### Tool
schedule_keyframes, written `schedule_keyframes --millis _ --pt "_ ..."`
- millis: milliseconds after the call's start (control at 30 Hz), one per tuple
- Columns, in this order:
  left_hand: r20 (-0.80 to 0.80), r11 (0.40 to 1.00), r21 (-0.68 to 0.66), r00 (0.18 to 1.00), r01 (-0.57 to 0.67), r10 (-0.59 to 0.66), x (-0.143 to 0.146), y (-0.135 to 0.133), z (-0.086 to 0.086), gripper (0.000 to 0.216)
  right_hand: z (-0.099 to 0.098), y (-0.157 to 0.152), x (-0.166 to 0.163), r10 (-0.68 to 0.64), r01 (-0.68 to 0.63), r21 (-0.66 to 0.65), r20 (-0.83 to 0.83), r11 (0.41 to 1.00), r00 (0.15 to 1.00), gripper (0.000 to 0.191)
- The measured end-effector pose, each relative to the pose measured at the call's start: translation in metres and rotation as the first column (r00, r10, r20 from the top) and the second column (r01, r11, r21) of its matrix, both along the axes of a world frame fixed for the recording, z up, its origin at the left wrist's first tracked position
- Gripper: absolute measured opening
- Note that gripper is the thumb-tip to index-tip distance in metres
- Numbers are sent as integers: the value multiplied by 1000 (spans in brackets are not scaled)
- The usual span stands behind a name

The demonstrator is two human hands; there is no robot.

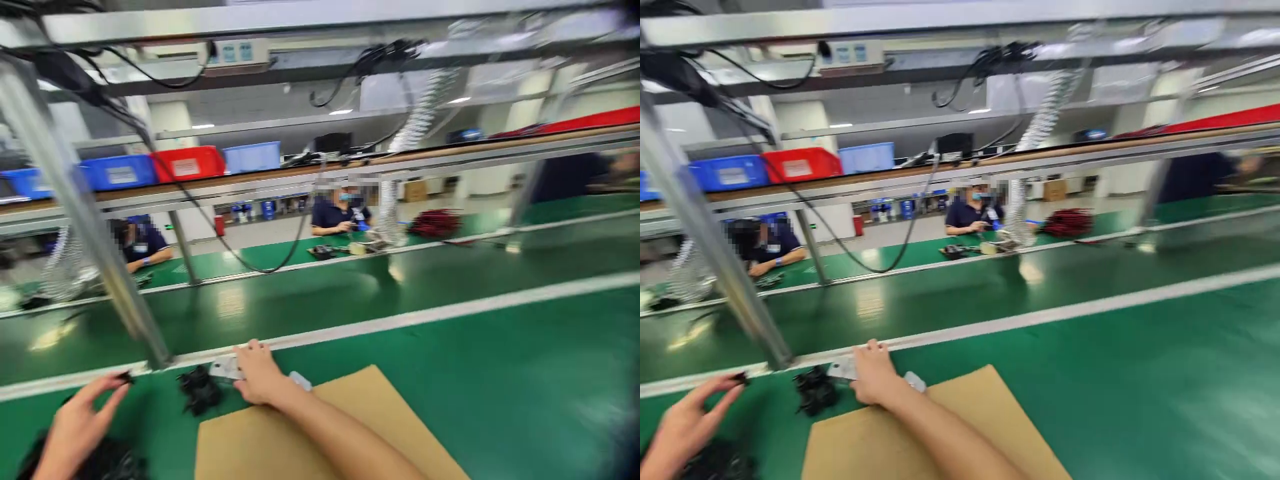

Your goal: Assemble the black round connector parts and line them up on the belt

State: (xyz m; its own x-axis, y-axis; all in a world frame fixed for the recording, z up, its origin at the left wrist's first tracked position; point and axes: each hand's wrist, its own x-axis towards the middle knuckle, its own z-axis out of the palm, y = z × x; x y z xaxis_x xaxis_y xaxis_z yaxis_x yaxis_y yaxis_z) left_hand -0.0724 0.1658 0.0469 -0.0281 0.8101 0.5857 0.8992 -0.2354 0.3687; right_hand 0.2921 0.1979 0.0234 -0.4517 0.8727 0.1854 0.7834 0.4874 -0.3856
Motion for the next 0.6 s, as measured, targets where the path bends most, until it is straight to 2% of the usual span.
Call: schedule_keyframes --millis 67,133,233,300,400,467,533,567,600 --pt "7 1000 7 1000 -9 9 -9 -29 -3 61 5 -5 6 2 -2 -44 4 999 1000 76" --pt "8 999 1 999 32 -32 5 -41 -10 47 12 -11 20 48 -47 -85 8 995 999 72" --pt "-1 996 -13 996 90 -90 37 -50 -21 20 22 -20 48 185 -176 -163 42 971 982 71" --pt "-7 992 -19 992 126 -126 52 -58 -24 9 27 -24 63 272 -230 -297 108 927 956 72" --pt "4 978 39 979 203 -203 64 -71 -27 21 33 -28 70 383 -270 -489 146 829 912 84" --pt "12 955 100 960 278 -281 70 -78 -29 33 33 -30 61 384 -312 -502 43 807 922 83" --pt "16 924 133 931 359 -364 78 -84 -31 42 26 -32 42 338 -393 -461 -200 796 920 71" --pt "22 907 138 915 397 -404 84 -86 -33 45 20 -34 30 319 -462 -445 -359 767 877 67" --pt "35 892 137 897 431 -440 91 -89 -36 48 14 -36 17 297 -550 -435 -523 713 799 68"
